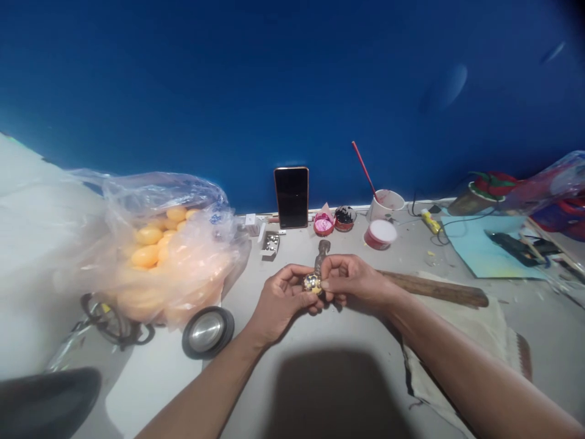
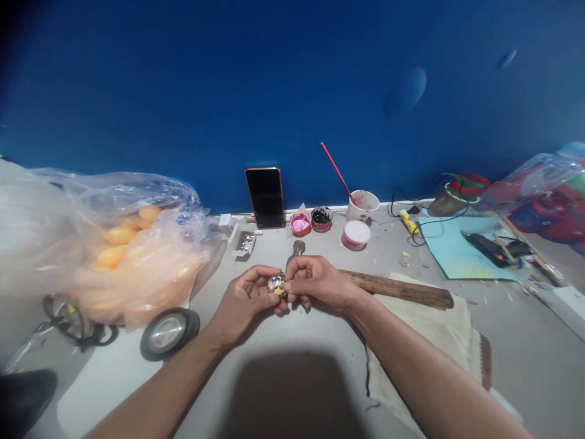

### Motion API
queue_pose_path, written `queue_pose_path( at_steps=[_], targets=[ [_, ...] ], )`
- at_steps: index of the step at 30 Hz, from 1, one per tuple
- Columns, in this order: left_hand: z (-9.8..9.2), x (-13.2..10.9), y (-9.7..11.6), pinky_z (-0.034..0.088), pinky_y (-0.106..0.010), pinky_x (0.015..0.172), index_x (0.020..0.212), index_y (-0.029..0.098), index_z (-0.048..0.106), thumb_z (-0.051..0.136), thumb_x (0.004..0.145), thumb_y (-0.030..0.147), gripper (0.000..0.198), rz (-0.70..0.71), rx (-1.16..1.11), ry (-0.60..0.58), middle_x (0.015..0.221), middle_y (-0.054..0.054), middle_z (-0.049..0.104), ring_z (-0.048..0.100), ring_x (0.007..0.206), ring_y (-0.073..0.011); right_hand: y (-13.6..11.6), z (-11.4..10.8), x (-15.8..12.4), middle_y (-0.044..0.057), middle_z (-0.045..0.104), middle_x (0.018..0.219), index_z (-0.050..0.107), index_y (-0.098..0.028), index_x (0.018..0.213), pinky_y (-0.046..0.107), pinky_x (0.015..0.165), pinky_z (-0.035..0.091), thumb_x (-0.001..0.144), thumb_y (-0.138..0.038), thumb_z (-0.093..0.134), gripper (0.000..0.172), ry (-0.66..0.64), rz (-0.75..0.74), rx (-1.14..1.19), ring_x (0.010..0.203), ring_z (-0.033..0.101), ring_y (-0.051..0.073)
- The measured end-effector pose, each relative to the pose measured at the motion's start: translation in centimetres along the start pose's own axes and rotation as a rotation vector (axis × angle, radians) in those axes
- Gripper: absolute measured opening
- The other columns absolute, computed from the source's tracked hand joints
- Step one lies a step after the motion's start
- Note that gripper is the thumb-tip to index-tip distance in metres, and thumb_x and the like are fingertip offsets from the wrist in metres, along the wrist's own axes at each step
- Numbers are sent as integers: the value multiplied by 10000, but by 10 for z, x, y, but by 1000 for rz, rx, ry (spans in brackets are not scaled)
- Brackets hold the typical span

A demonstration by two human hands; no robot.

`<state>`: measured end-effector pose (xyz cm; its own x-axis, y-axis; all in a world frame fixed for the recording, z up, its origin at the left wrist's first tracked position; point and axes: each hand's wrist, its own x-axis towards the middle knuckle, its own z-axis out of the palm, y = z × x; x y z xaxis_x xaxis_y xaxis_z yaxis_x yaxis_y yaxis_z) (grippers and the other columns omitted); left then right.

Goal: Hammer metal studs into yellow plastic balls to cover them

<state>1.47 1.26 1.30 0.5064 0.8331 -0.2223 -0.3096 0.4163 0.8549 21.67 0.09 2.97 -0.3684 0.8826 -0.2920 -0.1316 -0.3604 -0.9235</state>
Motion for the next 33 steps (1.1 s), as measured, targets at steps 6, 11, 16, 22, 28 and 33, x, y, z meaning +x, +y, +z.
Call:
queue_pose_path(
  at_steps=[6, 11, 16, 22, 28, 33],
  targets=[
    [1, -1, 0, 565, -278, 597, 1026, 123, 627, 918, 659, 193, 473, 16, 1, 3, 782, -62, 752, 726, 624, -182, -3, 4, -2, -2, 681, 620, 586, -188, 802, 180, 450, 400, 756, -303, 799, 247, 10, 1, -60, 482, 530, 83],
    [6, -3, 0, 568, -288, 634, 1019, 124, 623, 914, 659, 186, 467, 28, 17, 30, 787, -67, 755, 730, 645, -183, -5, 9, -1, -11, 668, 599, 570, -192, 760, 182, 441, 376, 729, -252, 748, 190, 58, 19, -115, 466, 506, 78],
    [3, -2, 1, 580, -310, 686, 1064, 132, 615, 898, 709, 223, 463, 32, 29, 7, 848, -70, 751, 740, 699, -189, -4, 9, -1, 2, 685, 629, 574, -186, 777, 174, 431, 351, 739, -248, 733, 175, 47, 7, -88, 472, 497, 73],
    [3, -5, 6, 579, -316, 759, 1112, 154, 608, 845, 781, 264, 422, -21, -49, -19, 902, -92, 762, 750, 812, -207, -1, 4, 1, -11, 670, 652, 606, -181, 852, 186, 436, 357, 800, -294, 732, 177, 16, -11, -29, 462, 476, 68],
    [2, -4, 4, 570, -311, 679, 1089, 138, 649, 852, 767, 274, 404, -39, -39, 1, 806, -88, 764, 731, 709, -199, -4, 8, -1, 1, 695, 688, 611, -179, 836, 182, 432, 329, 819, -312, 727, 178, 35, -4, -125, 455, 449, 56],
    [-2, -1, 0, 569, -316, 670, 1173, 106, 693, 897, 701, 232, 529, -69, -21, 26, 791, -108, 787, 710, 628, -174, -4, 9, -2, -8, 691, 677, 597, -185, 834, 182, 427, 329, 812, -317, 724, 185, 41, 0, -130, 446, 455, 57]
  ],
)
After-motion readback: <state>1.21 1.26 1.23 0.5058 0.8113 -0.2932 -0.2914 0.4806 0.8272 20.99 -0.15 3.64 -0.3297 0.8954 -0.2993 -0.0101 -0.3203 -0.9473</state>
